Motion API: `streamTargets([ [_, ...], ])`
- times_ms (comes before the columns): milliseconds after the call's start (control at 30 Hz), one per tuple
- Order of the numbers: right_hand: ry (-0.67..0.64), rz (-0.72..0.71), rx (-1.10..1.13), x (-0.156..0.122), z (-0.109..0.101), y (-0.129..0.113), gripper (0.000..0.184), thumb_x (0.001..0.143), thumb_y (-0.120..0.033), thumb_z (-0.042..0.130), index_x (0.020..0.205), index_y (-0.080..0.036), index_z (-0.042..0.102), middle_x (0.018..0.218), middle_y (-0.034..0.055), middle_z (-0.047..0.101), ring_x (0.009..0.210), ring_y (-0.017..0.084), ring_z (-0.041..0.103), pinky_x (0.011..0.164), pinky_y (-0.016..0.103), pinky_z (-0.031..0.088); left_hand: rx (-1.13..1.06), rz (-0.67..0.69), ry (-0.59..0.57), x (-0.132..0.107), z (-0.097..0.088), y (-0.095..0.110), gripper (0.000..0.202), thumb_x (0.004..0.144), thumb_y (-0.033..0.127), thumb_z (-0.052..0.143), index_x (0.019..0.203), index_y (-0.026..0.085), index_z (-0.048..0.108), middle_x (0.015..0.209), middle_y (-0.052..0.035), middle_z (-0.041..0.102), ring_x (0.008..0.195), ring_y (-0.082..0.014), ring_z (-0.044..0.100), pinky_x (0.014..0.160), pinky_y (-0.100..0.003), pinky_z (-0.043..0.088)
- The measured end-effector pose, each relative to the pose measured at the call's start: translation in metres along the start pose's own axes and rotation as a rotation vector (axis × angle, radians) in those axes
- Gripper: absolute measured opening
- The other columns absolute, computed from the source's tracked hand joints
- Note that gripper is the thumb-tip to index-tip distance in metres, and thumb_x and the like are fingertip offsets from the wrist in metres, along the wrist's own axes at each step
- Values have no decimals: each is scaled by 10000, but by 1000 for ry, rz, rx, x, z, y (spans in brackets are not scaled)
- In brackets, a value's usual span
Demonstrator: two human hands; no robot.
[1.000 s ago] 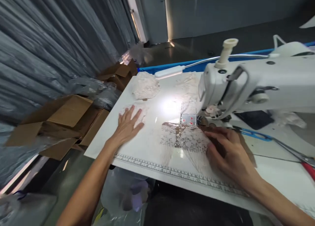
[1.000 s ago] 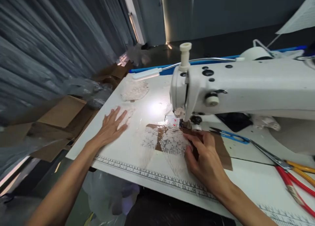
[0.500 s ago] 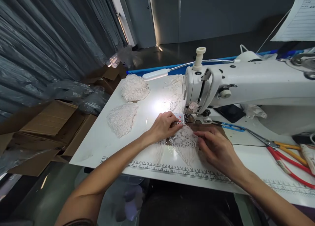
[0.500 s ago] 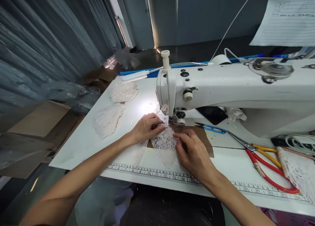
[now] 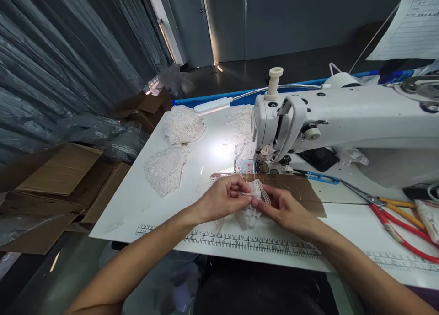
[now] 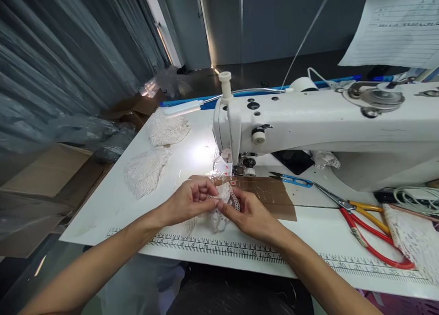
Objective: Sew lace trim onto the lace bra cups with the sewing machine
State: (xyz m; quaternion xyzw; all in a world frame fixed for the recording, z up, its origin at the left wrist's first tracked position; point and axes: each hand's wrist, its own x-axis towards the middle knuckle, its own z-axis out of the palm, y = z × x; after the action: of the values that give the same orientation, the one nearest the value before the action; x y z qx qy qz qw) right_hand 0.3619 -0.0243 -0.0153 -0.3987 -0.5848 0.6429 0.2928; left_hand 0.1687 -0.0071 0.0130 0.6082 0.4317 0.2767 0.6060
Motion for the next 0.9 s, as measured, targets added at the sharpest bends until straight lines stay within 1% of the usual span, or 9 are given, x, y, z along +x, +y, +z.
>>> streamTargets([
  [133, 82, 48, -193, 10, -15, 4, 340, 883, -383, 543, 1154, -190, 610, 845, 45, 660, 684, 152, 588, 612, 282, 473, 176, 55, 114, 6, -22, 3, 267, 869, 332, 605, 1055, 151, 544, 876, -23, 584, 632, -74, 542, 542, -189, 444],
  [233, 227, 45, -593, 17, -27, -1, 259, 880, -386, 532, 972, -187, 670, 625, 13, 600, 531, 136, 515, 520, 280, 392, 620, 130, 196, 16, -37, 6, 309, 925, 296, 509, 1202, 159, 491, 926, -43, 574, 612, -88, 522, 520, -212, 434],
  [333, 332, 52, -796, 21, -31, -8, 270, 898, -394, 489, 853, -207, 679, 529, -4, 567, 466, 131, 487, 486, 280, 341, 1119, 359, 286, 30, -41, 0, 292, 918, 167, 456, 1203, 115, 495, 1032, -111, 579, 726, -144, 549, 574, -268, 466],
  [400, 356, 47, -839, 22, -30, -9, 278, 909, -380, 461, 833, -221, 675, 524, -9, 578, 455, 131, 497, 470, 273, 327, 1265, 567, 235, 38, -36, -9, 229, 903, 89, 416, 1088, 91, 552, 1028, -127, 596, 769, -161, 559, 603, -290, 490],
  [500, 358, 34, -891, 22, -28, -6, 263, 899, -405, 484, 803, -235, 661, 514, -20, 583, 447, 133, 516, 455, 263, 326, 1172, 808, -46, 44, -24, -26, 188, 919, 93, 416, 981, 95, 593, 990, -105, 622, 827, -156, 594, 697, -299, 540],
  [567, 368, 22, -938, 23, -27, -2, 218, 873, -403, 530, 795, -240, 652, 566, -14, 621, 483, 142, 552, 462, 258, 335, 1115, 856, -140, 45, -18, -35, 196, 937, 219, 479, 1041, 98, 593, 1069, -122, 613, 937, -192, 606, 858, -388, 541],
  [667, 414, -5, -1023, 24, -28, 4, 196, 862, -391, 541, 847, -238, 660, 632, -5, 652, 503, 151, 567, 474, 264, 344, 1151, 830, -125, 46, -22, -42, 357, 934, 380, 515, 1146, 96, 560, 1188, -169, 571, 1050, -264, 584, 1016, -554, 429],
  [800, 421, -55, -1005, 20, -29, 6, 252, 867, -412, 533, 955, -222, 673, 616, -8, 640, 500, 151, 564, 492, 272, 375, 1132, 852, -152, 52, -40, -42, 367, 946, 428, 499, 1173, 144, 542, 1256, -160, 550, 1131, -261, 556, 1041, -546, 410],
  [900, 412, -65, -900, 14, -26, 7, 282, 837, -425, 576, 991, -208, 668, 632, -5, 650, 537, 155, 591, 515, 275, 415, 1103, 890, -6, 52, -43, -41, 306, 953, 418, 498, 1111, 163, 557, 1179, -118, 599, 1087, -233, 580, 1007, -520, 445],
])
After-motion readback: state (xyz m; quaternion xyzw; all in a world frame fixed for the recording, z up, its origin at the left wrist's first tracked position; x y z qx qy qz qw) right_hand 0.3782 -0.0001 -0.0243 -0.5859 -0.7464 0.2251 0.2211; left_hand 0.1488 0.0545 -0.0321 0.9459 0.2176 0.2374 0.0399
